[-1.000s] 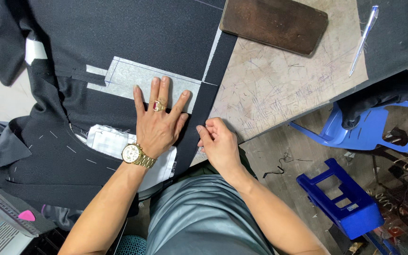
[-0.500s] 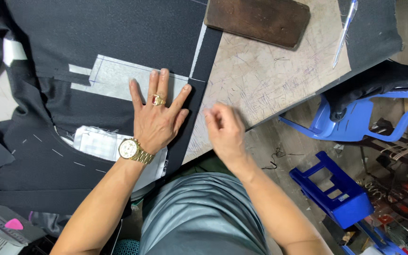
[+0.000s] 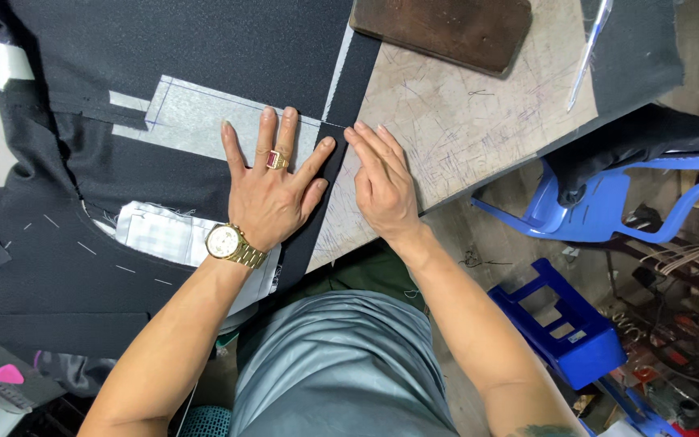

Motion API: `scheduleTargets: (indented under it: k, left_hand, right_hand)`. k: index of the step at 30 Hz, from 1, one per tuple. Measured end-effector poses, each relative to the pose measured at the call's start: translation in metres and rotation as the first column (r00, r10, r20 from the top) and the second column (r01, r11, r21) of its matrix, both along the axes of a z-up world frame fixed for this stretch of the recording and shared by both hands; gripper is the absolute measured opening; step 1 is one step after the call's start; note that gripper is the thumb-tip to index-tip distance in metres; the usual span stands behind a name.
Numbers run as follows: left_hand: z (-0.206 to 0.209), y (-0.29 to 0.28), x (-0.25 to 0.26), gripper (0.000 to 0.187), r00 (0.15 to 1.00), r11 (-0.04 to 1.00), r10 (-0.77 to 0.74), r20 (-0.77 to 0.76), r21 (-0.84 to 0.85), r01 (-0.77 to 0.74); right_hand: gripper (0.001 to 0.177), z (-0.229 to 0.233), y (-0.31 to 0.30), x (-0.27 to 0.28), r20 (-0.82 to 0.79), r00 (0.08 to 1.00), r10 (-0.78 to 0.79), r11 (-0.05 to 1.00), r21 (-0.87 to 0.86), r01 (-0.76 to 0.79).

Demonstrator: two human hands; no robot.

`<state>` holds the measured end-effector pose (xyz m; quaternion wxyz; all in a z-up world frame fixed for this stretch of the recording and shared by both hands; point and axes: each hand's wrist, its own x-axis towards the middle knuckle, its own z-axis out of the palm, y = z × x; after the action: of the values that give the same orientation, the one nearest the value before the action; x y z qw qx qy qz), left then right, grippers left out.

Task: The person irons a piece of dark fabric and uses a wooden block to press the seams.

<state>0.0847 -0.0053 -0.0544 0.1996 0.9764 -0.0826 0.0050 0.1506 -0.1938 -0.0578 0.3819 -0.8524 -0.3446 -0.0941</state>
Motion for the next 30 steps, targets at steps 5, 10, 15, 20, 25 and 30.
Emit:
scheduleTargets:
  k: [5, 10, 15, 20, 25, 30]
  left_hand:
    - [0.003, -0.006, -0.011, 0.064, 0.97, 0.998, 0.064, 0.233, 0.012, -0.069]
    - [0.015, -0.034, -0.086, 0.039, 0.942, 0.963, 0.266, 0.204, -0.104, -0.25]
    - [0.013, -0.043, -0.105, 0.044, 0.844, 0.869, 0.486, 0.227, -0.028, -0.494]
    - [0.029, -0.009, -0.127, 0.007, 0.709, 0.711, 0.702, 0.073, -0.007, -0.703]
    - [0.068, 0.101, -0.125, 0.019, 0.63, 0.551, 0.775, 0.052, 0.433, -0.713]
    - [0.11, 0.072, -0.047, 0.039, 0.607, 0.297, 0.672, 0.424, 0.596, -0.746]
  right_hand:
    - [0.031, 0.013, -0.005, -0.001, -0.113, 0.99, -0.084, 0.992, 0.087, 0.094]
    - [0.022, 0.024, 0.004, -0.049, -0.689, 0.704, -0.174, 0.869, 0.229, 0.438]
    - [0.021, 0.047, 0.034, -0.061, -0.827, 0.558, 0.07, 0.858, 0.336, 0.39]
    - [0.015, 0.088, 0.026, -0.031, -0.718, 0.671, 0.184, 0.969, 0.248, 0.0]
    - [0.006, 0.106, -0.015, 0.105, -0.396, 0.909, 0.132, 0.991, 0.063, -0.116]
    - [0.012, 0.137, -0.016, 0.289, -0.008, 0.943, 0.333, 0.924, -0.195, -0.328]
